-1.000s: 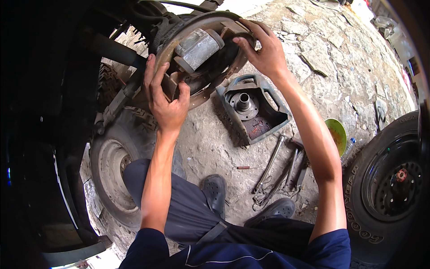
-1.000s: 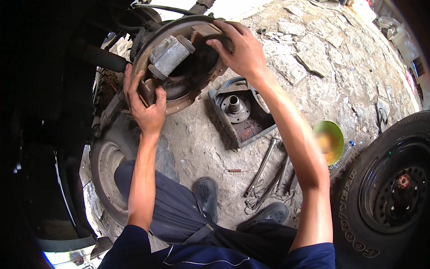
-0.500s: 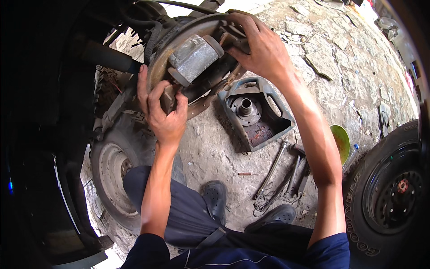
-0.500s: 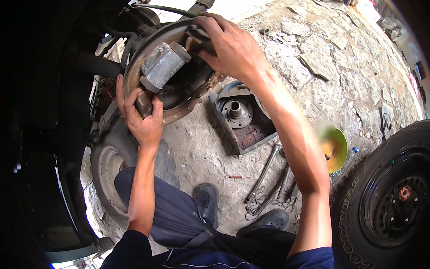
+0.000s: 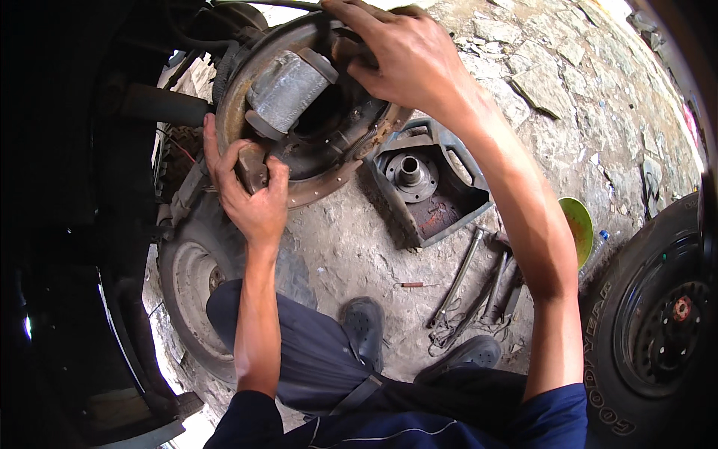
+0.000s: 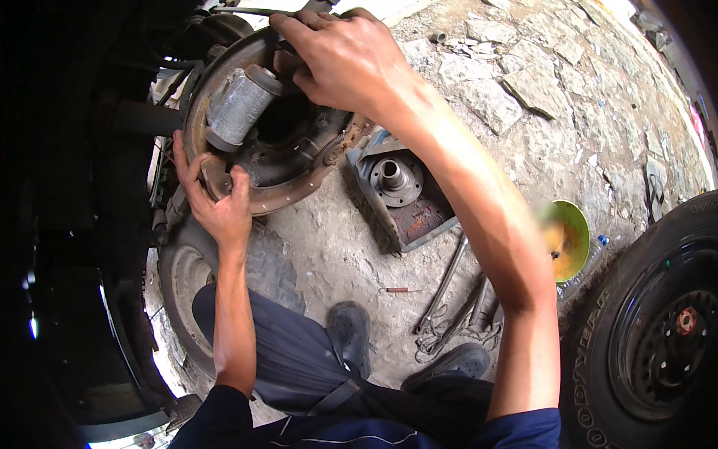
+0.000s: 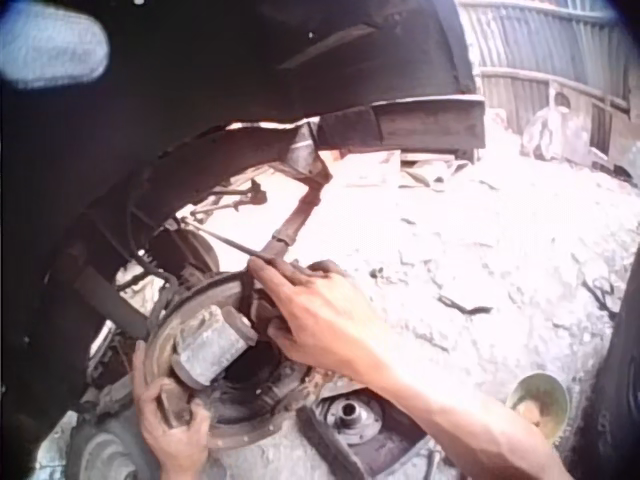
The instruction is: The person installs brake shoes and springs into a vehicle's drum brake assembly by hand and using a screwdriver.
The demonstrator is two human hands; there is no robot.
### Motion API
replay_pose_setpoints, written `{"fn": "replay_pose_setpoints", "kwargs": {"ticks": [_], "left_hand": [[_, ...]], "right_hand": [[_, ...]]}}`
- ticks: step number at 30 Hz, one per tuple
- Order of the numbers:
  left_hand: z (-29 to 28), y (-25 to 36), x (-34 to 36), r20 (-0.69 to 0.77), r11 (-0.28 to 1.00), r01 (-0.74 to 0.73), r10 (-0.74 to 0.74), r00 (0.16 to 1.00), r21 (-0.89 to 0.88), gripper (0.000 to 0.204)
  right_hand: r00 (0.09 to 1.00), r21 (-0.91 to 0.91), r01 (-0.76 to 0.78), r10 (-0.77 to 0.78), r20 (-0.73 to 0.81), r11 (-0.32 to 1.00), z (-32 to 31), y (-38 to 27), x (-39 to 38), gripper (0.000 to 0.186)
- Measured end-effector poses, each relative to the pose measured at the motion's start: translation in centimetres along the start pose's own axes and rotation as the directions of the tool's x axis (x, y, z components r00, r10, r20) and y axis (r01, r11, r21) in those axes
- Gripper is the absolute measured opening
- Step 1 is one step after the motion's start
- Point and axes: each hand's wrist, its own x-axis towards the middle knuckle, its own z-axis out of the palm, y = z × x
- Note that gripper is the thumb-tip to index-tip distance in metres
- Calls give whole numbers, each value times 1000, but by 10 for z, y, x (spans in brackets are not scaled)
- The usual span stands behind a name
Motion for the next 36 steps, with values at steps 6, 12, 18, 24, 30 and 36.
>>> {"fn": "replay_pose_setpoints", "kwargs": {"ticks": [6, 12, 18, 24, 30, 36], "left_hand": [[1, -3, -2, -9, 998, 15, -16, 1000, -62, 41], [2, -9, -6, -19, 999, -51, 51, 999, -14, 39], [6, -13, -9, -50, 996, -76, 74, 996, -45, 37], [5, -7, -4, -61, 994, -107, 106, 993, -16, 37], [4, -2, -4, -58, 995, -95, 97, 994, 29, 40], [5, 1, -1, -41, 995, -99, 99, 994, -8, 46]], "right_hand": [[997, 111, 6, 2, -71, 994, 12, 7, -5, 63], [991, 204, -22, 49, -126, 979, 14, 9, -15, 72], [987, 248, -67, 101, -126, 966, 14, 8, -19, 74], [986, 230, -63, 96, -138, 971, 10, 2, -19, 69], [982, 261, -185, 169, 84, 947, -10, -16, -12, 75], [993, 179, -117, 113, 36, 977, -8, -14, -16, 79]]}}
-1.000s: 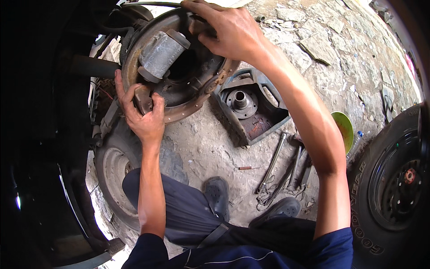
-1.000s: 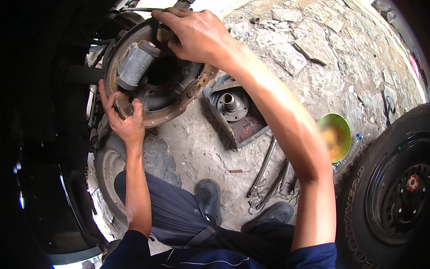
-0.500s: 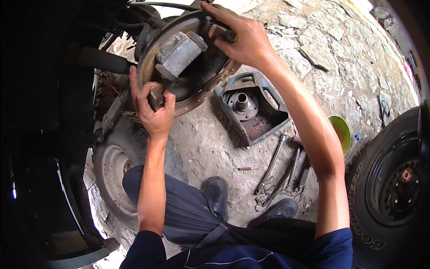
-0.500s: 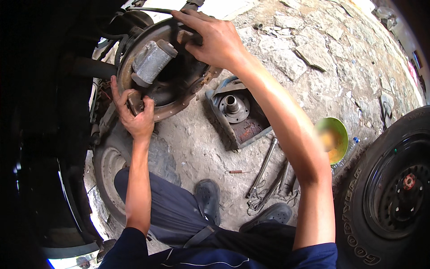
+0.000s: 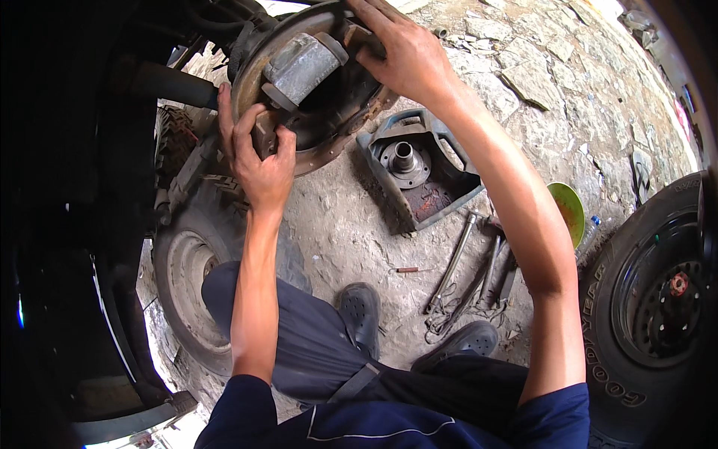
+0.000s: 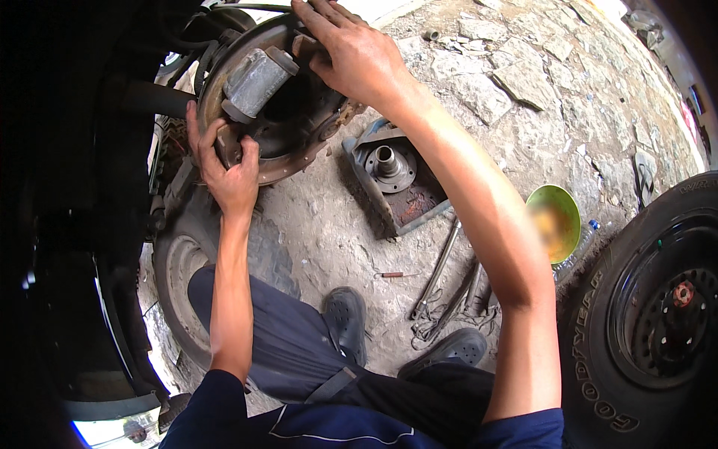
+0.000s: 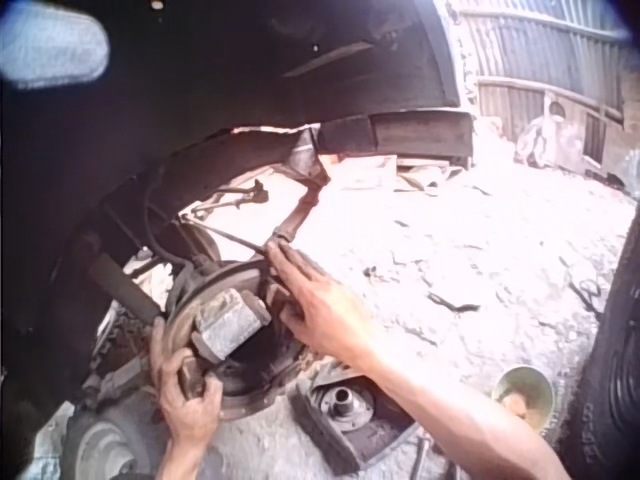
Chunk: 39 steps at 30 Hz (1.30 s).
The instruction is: The person installs brake shoes and springs into a vehicle's drum brake assembly by hand and using a screwdriver.
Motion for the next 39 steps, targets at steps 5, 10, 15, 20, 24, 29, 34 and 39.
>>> {"fn": "replay_pose_setpoints", "kwargs": {"ticks": [5, 10, 15, 20, 24, 29, 34, 39], "left_hand": [[7, 3, 2, -155, 954, 44, -94, 984, -298, 52], [-2, 9, 5, 14, 999, 47, -47, 999, -8, 60], [-5, 4, 4, -3, 997, 18, -19, 1000, -77, 64], [-11, -2, -1, -15, 926, 72, -84, 996, -372, 60], [-13, -4, -5, 5, 797, 205, -246, 969, -568, 48], [-19, 4, -24, 121, 646, 545, -580, 806, -534, 63], [-5, -22, -71, 88, 758, 568, -573, 815, -321, 95], [8, -22, -64, 58, 812, 450, -464, 884, -372, 108]], "right_hand": [[999, 69, -18, 16, 28, 997, 0, -6, -1, 77], [984, 163, -117, 136, -114, 980, 6, 20, -31, 76], [402, 711, -501, 860, -313, 493, 50, 23, -78, 38], [105, 870, -471, 970, 220, -146, 110, -7, -130, 32], [122, 873, -474, 973, 196, -116, 152, -41, -129, 33], [194, 661, -749, 943, 272, -36, 148, -51, -120, 52], [301, 209, -939, 948, 104, 275, 146, -59, -98, 66], [436, 195, -892, 891, 125, 408, 135, -53, -92, 54]]}}
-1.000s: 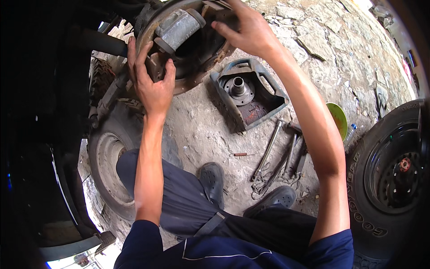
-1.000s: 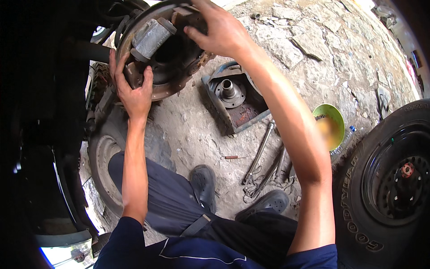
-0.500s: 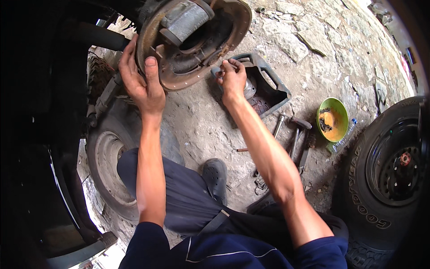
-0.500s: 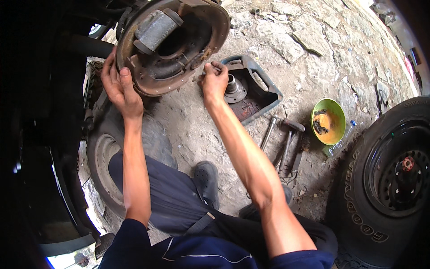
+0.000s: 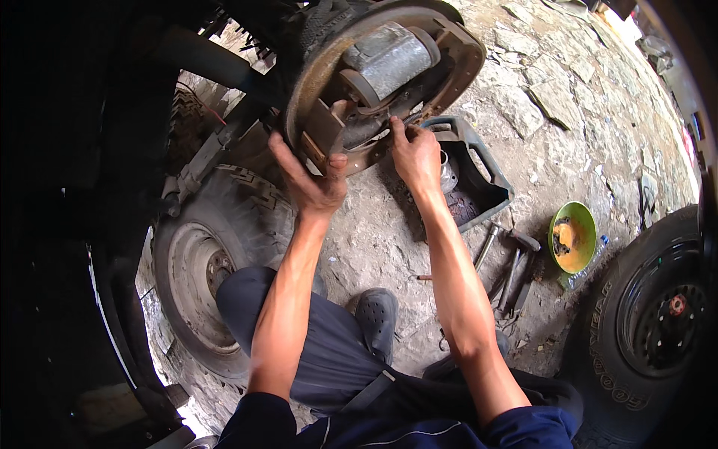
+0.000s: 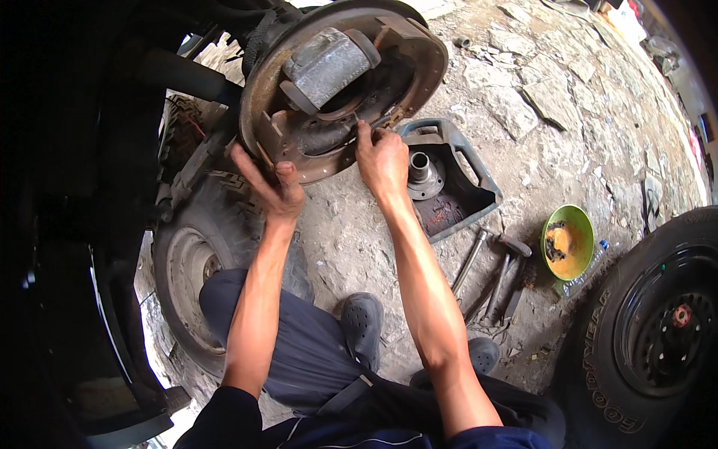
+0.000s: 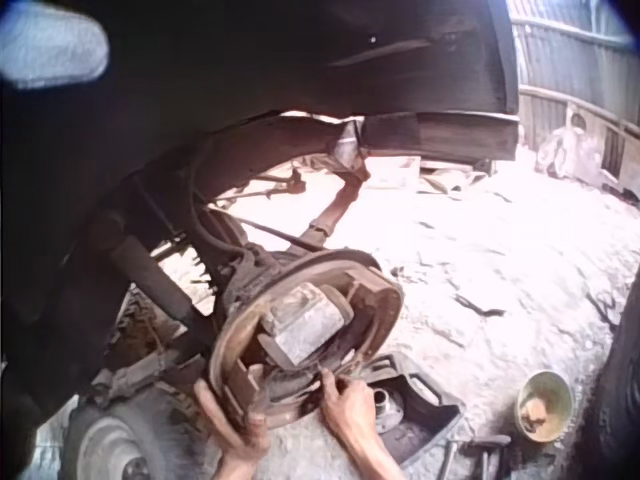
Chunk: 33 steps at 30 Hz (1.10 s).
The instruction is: The person installs brake shoes and springs into a vehicle's drum brake assembly by hand and using a screwdriver.
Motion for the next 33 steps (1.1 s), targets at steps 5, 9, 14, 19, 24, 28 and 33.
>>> {"fn": "replay_pose_setpoints", "kwargs": {"ticks": [5, 9, 14, 19, 24, 28, 33], "left_hand": [[21, 5, 1, -170, 996, -10, -5, 985, -88, 99], [28, 12, -4, -284, 999, 17, -26, 958, -37, 94], [31, 3, -4, -323, 998, -24, 42, 946, 61, 92], [32, -7, -13, -391, 997, -11, 40, 920, 74, 92], [31, -10, 5, -281, 996, -83, 84, 956, 17, 86], [30, -9, 0, -257, 998, -68, 69, 964, 11, 89], [20, 0, 0, -198, 1000, -7, 6, 980, -6, 95]], "right_hand": [[996, 125, 83, -86, 18, 989, -2, 14, -6, 48], [996, 95, 75, -80, 49, 993, -9, 10, -11, 47], [995, 120, 51, -61, 84, 992, -7, 12, -6, 44], [992, 113, -19, 5, 124, 993, -7, 6, -6, 44], [992, 1, 74, -74, 105, 997, -5, 1, 2, 50], [985, 12, 24, -26, 172, 1000, -19, 17, -1, 55], [972, 74, -235, 234, 14, 969, -61, 89, -21, 46]]}}
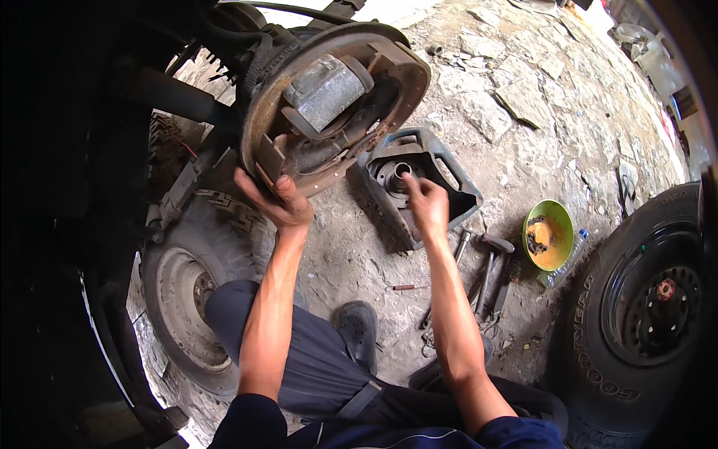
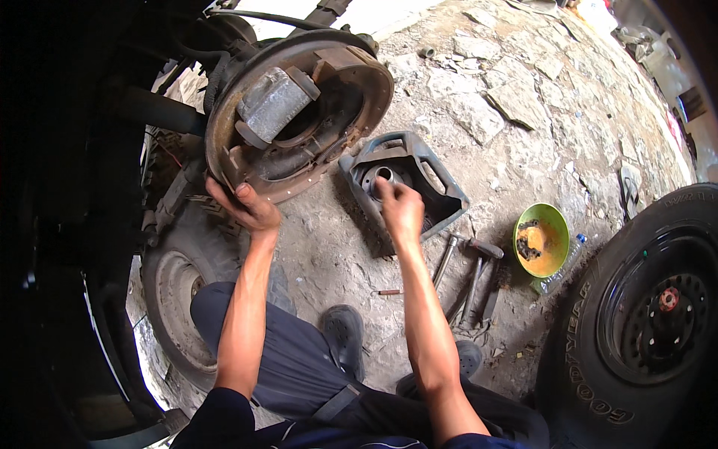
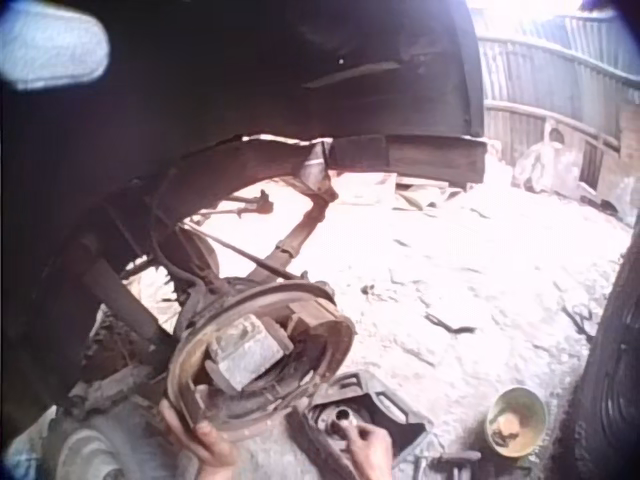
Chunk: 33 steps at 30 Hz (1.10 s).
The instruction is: The person installs brake shoes and springs into a vehicle's drum brake assembly by hand and using a screwdriver.
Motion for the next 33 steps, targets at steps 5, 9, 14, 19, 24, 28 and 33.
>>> {"fn": "replay_pose_setpoints", "kwargs": {"ticks": [5, 9, 14, 19, 24, 28, 33], "left_hand": [[-1, 16, -2, 57, 995, 97, -96, 994, -12, 95], [-5, 24, -4, 57, 985, 170, -171, 984, 19, 92], [-5, 44, 4, 35, 992, -92, 90, 995, 84, 80], [-12, 54, 10, 165, 877, -391, 357, 919, 278, 74], [-12, 58, 9, 164, 850, -402, 368, 915, 340, 68], [-8, 67, 1, 179, 886, -356, 315, 932, 297, 64], [-8, 73, -13, 218, 864, -450, 406, 888, 225, 58]], "right_hand": [[934, -306, 58, -160, -321, 950, -64, 125, -8, 25], [855, -350, -361, 157, -494, 864, -120, 148, -20, 44], [842, -528, -519, 295, -452, 672, -155, 153, -34, 42], [896, -447, -399, 237, -376, 800, -143, 135, -30, 43], [866, -533, -499, 368, -339, 683, -137, 119, -35, 42], [876, -523, -478, 338, -344, 706, -196, 205, -33, 38], [828, -199, -519, 430, -360, 831, -237, 194, -44, 34]]}}
